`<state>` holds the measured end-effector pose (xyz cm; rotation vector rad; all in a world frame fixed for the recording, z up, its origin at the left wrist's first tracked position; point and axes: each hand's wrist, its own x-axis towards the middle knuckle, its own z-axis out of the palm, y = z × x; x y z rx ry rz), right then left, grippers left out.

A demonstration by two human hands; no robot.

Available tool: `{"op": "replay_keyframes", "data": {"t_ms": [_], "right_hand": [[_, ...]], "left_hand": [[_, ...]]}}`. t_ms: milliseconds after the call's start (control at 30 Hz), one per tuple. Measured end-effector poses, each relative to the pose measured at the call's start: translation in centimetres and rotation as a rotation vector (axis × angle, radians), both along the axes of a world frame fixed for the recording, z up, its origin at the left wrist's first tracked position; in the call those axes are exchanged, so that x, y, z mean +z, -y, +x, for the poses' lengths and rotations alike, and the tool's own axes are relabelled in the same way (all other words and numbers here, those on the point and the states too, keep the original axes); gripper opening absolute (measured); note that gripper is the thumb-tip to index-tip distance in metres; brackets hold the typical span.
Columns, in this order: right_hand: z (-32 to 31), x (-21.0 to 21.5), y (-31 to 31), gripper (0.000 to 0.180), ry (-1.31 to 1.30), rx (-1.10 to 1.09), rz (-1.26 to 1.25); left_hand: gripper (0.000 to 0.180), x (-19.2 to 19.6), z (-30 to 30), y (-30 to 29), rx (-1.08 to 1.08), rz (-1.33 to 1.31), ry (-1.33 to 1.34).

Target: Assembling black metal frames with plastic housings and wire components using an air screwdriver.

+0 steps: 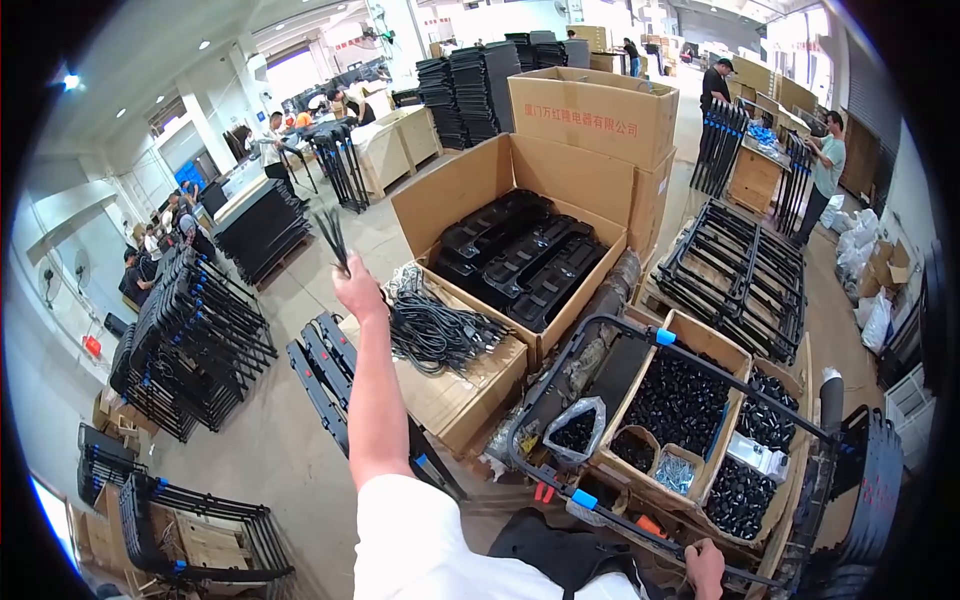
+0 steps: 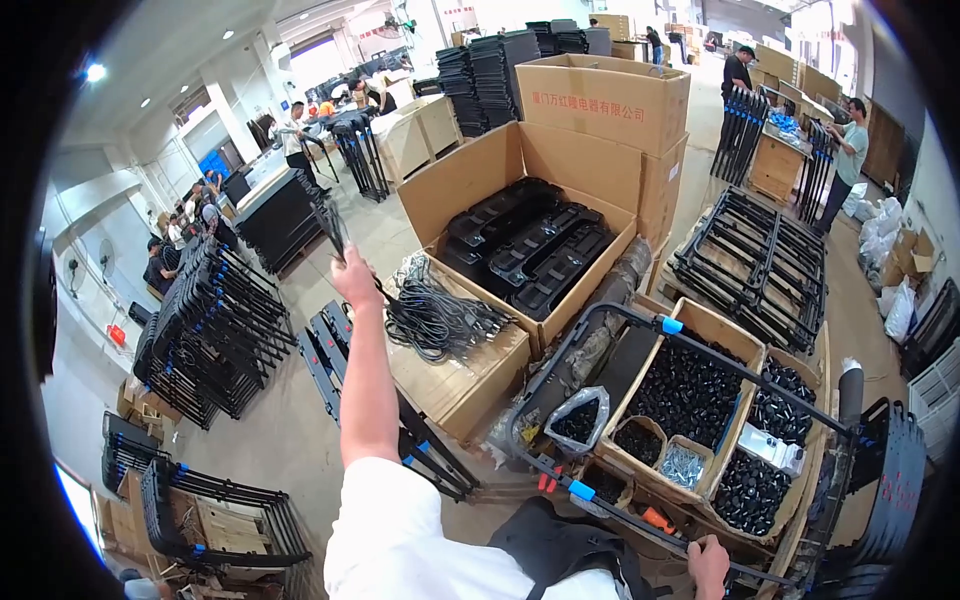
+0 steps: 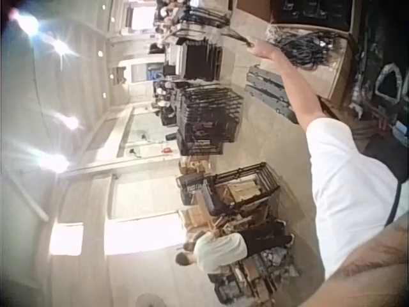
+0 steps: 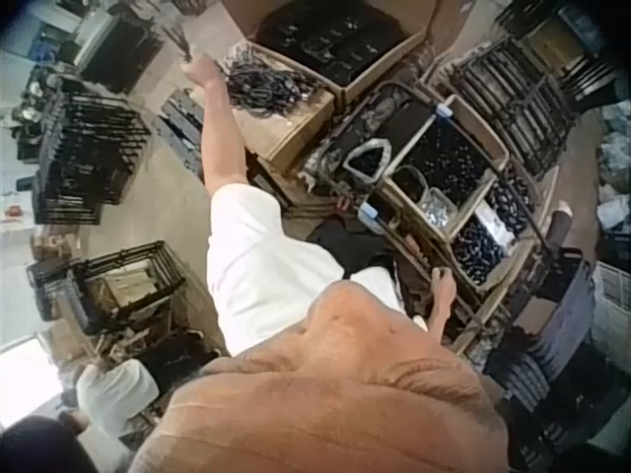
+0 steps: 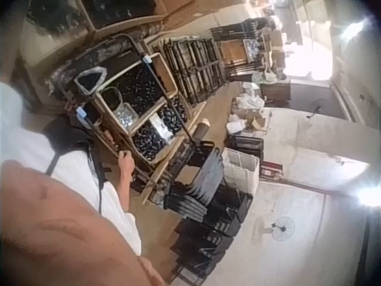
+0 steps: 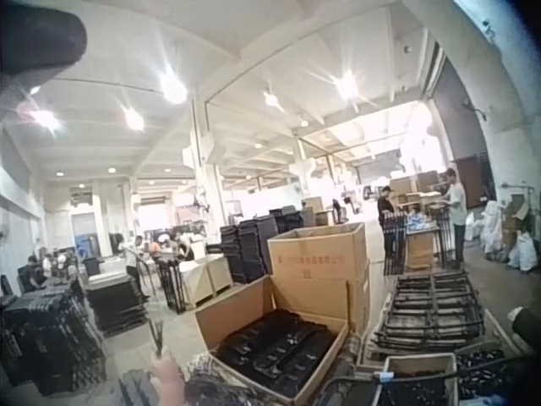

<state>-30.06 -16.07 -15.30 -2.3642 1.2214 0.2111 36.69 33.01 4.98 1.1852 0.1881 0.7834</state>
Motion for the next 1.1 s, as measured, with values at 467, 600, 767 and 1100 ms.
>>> {"op": "replay_keyframes", "data": {"t_ms": [467,600,767,1100], "right_hand": [[16.4,10.5,-2.5,0.04,0.538,0.421,0.86],[22.5,12.0,-4.7,0.053,0.903,0.166,1.635],[23.2,13.4,-3.0,0.036,1.29,-0.325,1.403],[24.4,6.6,4.8,0.027,1.333,-0.585,1.595]], "left_hand": [[0.038,4.0,-25.4,12.9,-1.13,0.605,-0.049],[0.039,-2.0,-34.0,19.0,-1.533,0.569,-0.279],[0.042,-10.0,-40.5,22.3,-1.6,0.478,-0.585],[0.035,-12.7,-45.8,19.4,-1.738,0.283,-0.954]]}}
